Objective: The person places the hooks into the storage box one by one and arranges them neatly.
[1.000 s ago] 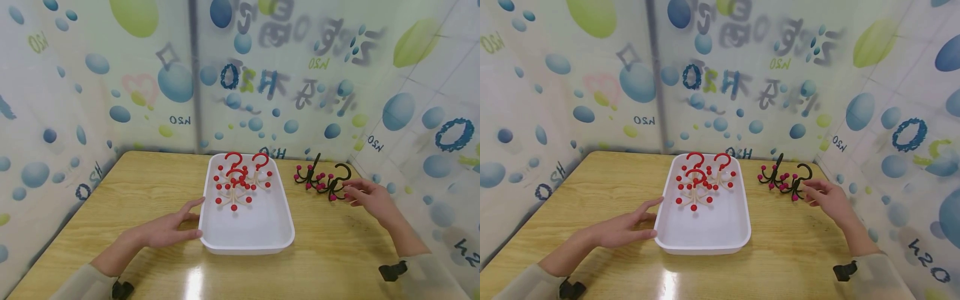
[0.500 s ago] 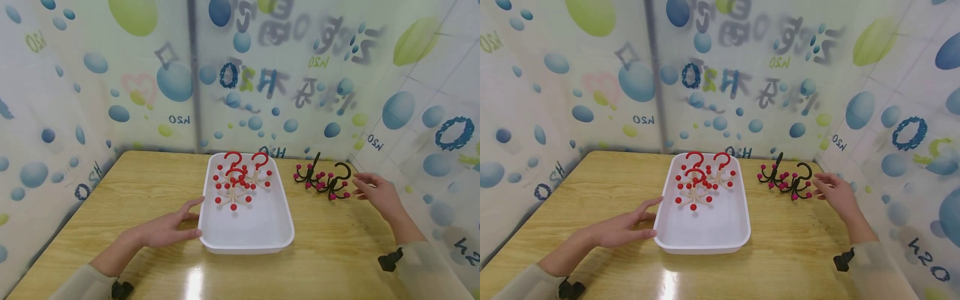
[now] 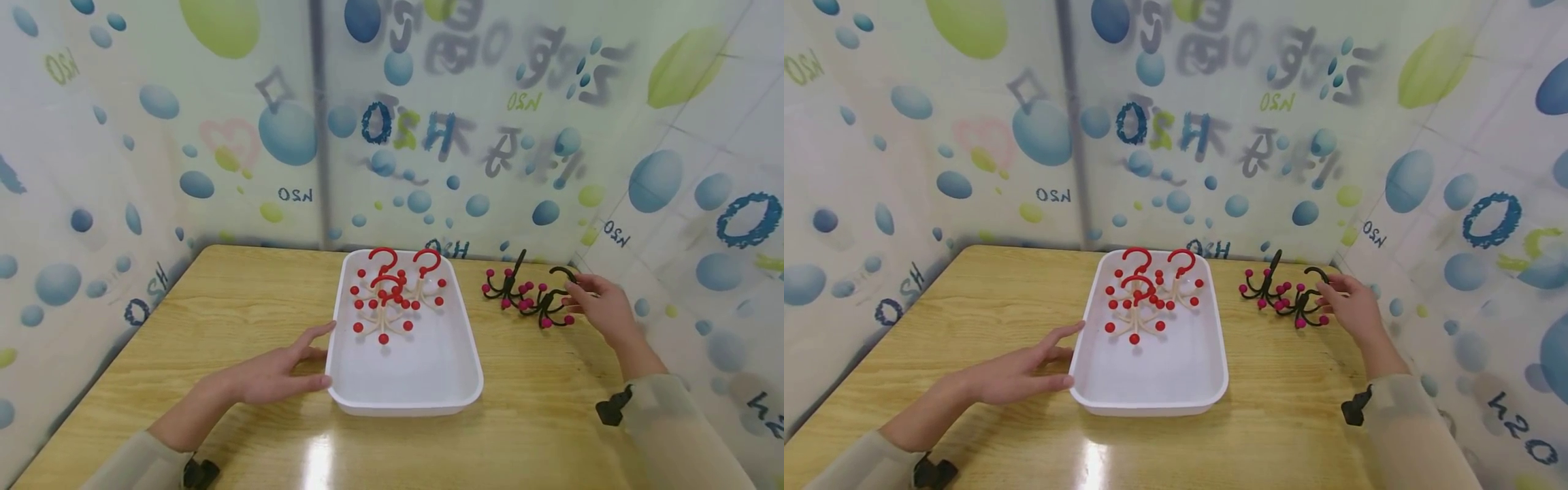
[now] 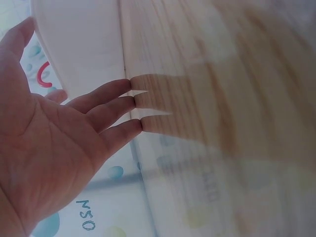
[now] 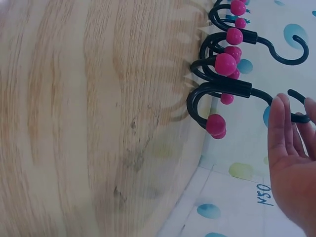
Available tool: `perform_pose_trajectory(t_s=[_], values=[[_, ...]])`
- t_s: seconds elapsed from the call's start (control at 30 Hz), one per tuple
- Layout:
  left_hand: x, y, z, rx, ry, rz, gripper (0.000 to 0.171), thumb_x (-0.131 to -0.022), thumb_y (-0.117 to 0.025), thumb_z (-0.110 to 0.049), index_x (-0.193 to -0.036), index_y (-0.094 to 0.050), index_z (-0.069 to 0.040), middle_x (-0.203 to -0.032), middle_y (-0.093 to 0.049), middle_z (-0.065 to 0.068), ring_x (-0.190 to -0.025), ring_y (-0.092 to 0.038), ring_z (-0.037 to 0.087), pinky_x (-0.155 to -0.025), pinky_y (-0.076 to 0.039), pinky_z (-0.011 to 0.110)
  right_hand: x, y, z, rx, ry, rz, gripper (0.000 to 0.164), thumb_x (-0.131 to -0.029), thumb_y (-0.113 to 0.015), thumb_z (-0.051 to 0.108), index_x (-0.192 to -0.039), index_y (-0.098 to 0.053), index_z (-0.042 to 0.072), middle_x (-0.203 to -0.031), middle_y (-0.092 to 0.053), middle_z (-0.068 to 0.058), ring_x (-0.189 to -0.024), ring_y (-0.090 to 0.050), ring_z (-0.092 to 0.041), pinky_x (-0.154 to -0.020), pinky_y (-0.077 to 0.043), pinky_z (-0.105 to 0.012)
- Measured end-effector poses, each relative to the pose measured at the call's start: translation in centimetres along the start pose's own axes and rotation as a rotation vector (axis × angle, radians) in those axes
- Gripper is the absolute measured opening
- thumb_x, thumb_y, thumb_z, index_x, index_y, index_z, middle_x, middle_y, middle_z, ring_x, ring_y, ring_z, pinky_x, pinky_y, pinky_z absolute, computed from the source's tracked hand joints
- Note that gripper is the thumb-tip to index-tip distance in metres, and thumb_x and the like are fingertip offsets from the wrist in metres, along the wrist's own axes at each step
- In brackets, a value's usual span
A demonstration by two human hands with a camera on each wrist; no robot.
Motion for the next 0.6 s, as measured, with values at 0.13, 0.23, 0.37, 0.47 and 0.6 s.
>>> perform_pose_trajectory(t_s=[0.13, 0.23, 0.37, 0.47, 0.6], values=[[-0.04, 0.04, 0.00, -0.004, -0.015, -0.005, 0.087, -0.098, -0.060, -0.057, -0.162, -0.006, -0.037, -0.152, -0.053, 0.007, -0.144, -0.044, 0.035, -0.115, -0.032, 0.064, -0.14, -0.17, 0.15, 0.003, 0.000, -0.047, 0.064, -0.104, -0.052, 0.046, -0.149, -0.046, 0.001, -0.122, -0.061, -0.010, -0.087, -0.072, -0.002, -0.075, -0.057, -0.016], [-0.07, 0.04, 0.09, 0.000, -0.006, -0.003, 0.087, -0.097, -0.061, -0.058, -0.162, -0.007, -0.038, -0.152, -0.053, 0.006, -0.145, -0.043, 0.034, -0.115, -0.031, 0.064, -0.20, -0.26, 0.25, 0.007, 0.001, -0.070, 0.062, -0.104, -0.053, 0.047, -0.146, -0.050, 0.002, -0.113, -0.062, 0.002, -0.087, -0.072, 0.000, -0.073, -0.054, -0.010], [-0.07, 0.02, 0.11, -0.001, 0.001, -0.003, 0.086, -0.096, -0.061, -0.059, -0.161, -0.007, -0.041, -0.152, -0.053, 0.004, -0.145, -0.044, 0.033, -0.115, -0.032, 0.063, -0.13, -0.14, 0.49, 0.006, 0.013, -0.106, 0.061, -0.103, -0.054, 0.047, -0.143, -0.053, 0.001, -0.101, -0.062, 0.017, -0.084, -0.072, 0.000, -0.072, -0.053, -0.009], [-0.03, 0.02, 0.07, -0.008, -0.006, -0.007, 0.085, -0.096, -0.062, -0.058, -0.160, -0.008, -0.043, -0.150, -0.054, 0.004, -0.144, -0.045, 0.032, -0.115, -0.033, 0.063, 0.06, 0.18, 0.71, -0.003, 0.019, -0.137, 0.062, -0.102, -0.056, 0.048, -0.143, -0.055, 0.001, -0.093, -0.062, 0.025, -0.080, -0.070, 0.003, -0.070, -0.054, -0.010], [0.02, 0.05, -0.03, -0.018, -0.013, -0.009, 0.085, -0.097, -0.061, -0.058, -0.161, -0.008, -0.040, -0.150, -0.055, 0.004, -0.143, -0.046, 0.033, -0.114, -0.033, 0.063, 0.47, 0.72, 1.03, -0.021, 0.039, -0.156, 0.060, -0.102, -0.057, 0.045, -0.142, -0.055, 0.000, -0.090, -0.063, 0.029, -0.078, -0.070, 0.004, -0.069, -0.053, -0.010]])
Point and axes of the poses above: each hand's wrist, its own x-axis away from the middle knuckle, its own y-axis out of the back of the hand, z = x × y, the point moved 5 cm from there along -x, towards the middle knuckle
